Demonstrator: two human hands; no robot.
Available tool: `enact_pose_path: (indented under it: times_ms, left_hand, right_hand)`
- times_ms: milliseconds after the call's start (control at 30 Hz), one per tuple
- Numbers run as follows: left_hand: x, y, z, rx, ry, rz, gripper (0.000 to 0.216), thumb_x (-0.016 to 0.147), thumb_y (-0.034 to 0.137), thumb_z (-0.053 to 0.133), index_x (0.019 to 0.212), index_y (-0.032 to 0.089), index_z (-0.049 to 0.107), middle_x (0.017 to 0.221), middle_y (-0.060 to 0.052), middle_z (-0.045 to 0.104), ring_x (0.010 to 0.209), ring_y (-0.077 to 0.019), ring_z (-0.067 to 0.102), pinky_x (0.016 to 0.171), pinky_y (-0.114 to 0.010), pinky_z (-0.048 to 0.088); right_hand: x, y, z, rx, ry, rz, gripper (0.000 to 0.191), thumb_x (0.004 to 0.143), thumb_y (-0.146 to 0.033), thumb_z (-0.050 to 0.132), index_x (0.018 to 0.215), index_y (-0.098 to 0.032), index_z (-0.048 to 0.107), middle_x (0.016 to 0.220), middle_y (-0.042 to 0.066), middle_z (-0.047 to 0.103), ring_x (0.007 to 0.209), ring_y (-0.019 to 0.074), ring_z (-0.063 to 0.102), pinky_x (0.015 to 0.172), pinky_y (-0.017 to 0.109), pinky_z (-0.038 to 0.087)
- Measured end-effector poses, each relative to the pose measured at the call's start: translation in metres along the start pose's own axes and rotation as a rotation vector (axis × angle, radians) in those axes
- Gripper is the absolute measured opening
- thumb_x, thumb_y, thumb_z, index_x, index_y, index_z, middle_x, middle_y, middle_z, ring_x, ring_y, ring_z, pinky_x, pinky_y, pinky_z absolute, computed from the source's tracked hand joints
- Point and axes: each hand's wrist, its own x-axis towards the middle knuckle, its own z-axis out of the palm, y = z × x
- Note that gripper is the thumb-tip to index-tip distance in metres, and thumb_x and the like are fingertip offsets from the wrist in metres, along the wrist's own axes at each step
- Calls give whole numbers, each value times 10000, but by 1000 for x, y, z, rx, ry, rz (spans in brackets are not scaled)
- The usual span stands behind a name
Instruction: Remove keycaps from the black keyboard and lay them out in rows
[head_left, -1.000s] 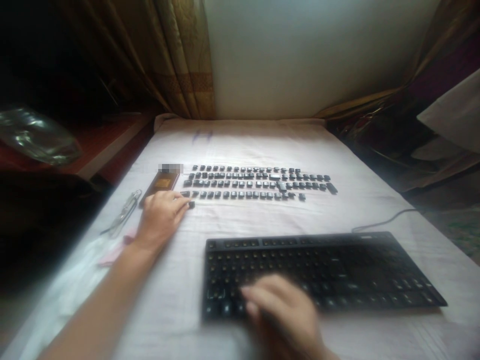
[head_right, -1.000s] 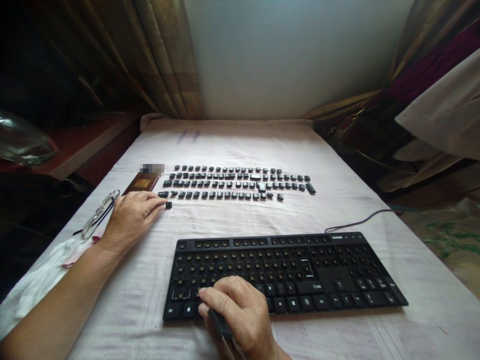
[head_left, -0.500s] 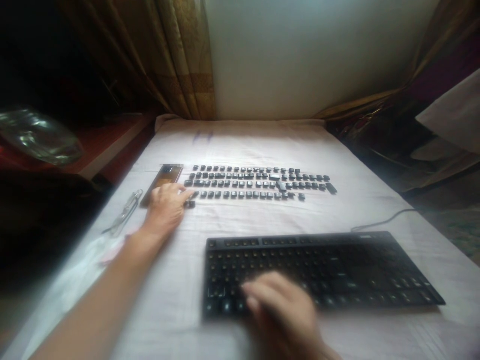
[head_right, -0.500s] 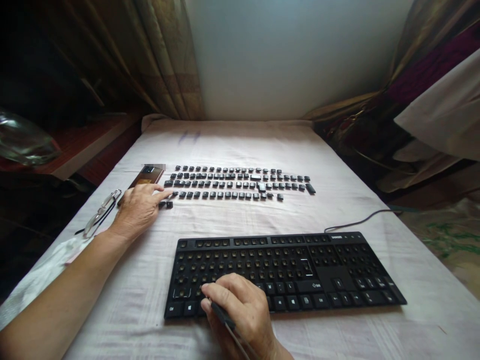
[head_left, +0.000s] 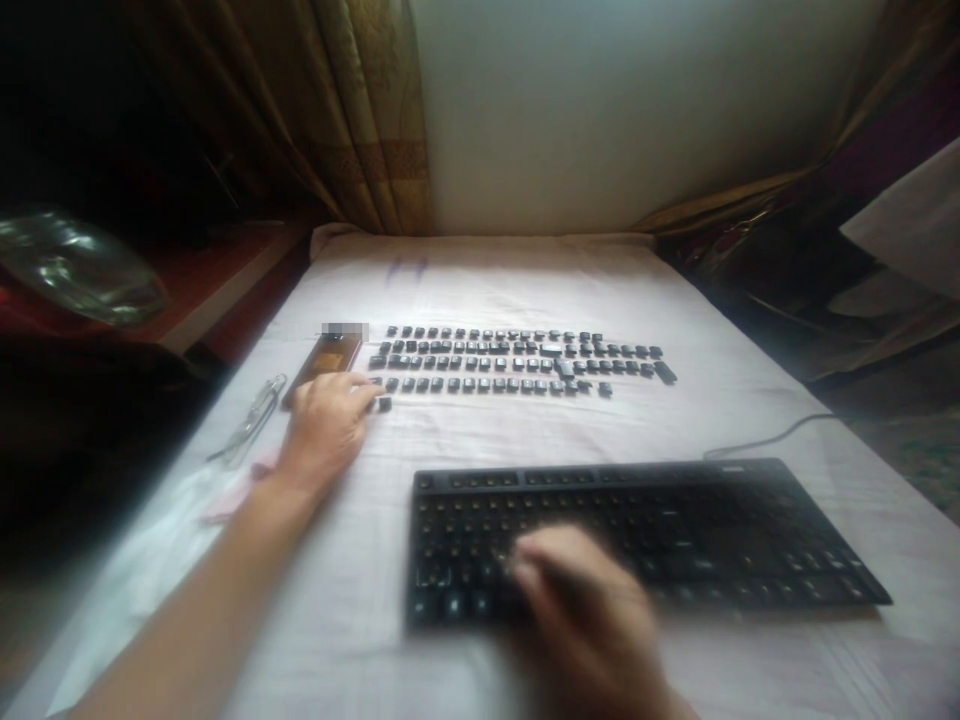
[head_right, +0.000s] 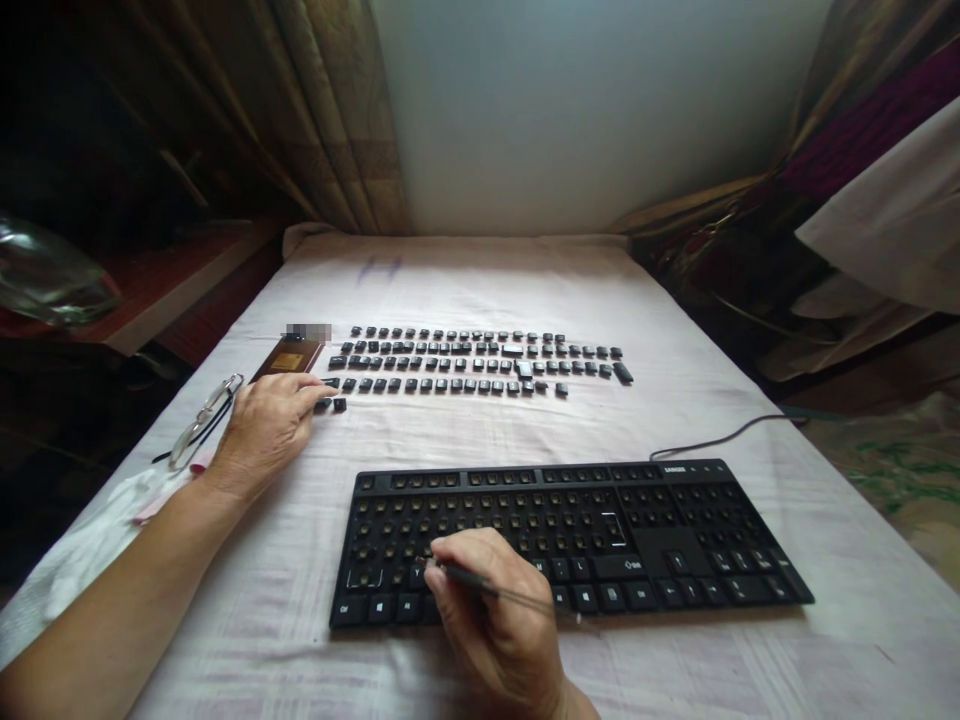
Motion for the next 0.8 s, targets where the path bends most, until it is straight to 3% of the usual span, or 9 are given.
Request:
enact_pose_path:
  times_ms: [167,300,433,533,800]
  left_hand:
    - [-37,25,-3,-199,111,95,274,975,316,459,1044,219,705,1019,-81,734,967,-273,626,869,-425,450]
    - [-71,45,0,-376,68,136,336,987,450,466,1087,208,676,1048,-73,724,996,-248,630,891,-391,458]
    - [-94,49,3,-451,-57,144,604,934,653,433,1320,203,554,1274,-107,644,1177,-296,567,1002,-452,423]
    - [-103,46,5,-462,-118,145,735,904,710,421,1425,193,447,1382,-132,570,1260,-319,514,1061,-483,384]
    - [-104,51,7,-450,-98,124,548,967,491,494,1418,182,452,1366,-120,580,1264,-295,513,1078,-474,384]
  right_hand:
    - [0,0,-3,36,89,249,103,888,-133,628,875,-220,682,786,13,711,701,147,687,641,213,572]
    - [-4,4,0,58,56,338,92,888,-163,631,899,-235,686,791,-2,711,655,133,681,585,183,552]
    - [-4,4,1,79,18,292,99,853,-132,670,868,-229,677,773,-6,715,652,135,684,597,191,555]
    - [0,2,1,60,-68,218,124,859,-96,645,847,-217,670,756,2,713,672,138,685,632,210,556]
    - [1,2,1,-7,-180,51,176,876,-56,605,959,-205,648,836,27,738,745,141,713,693,224,575]
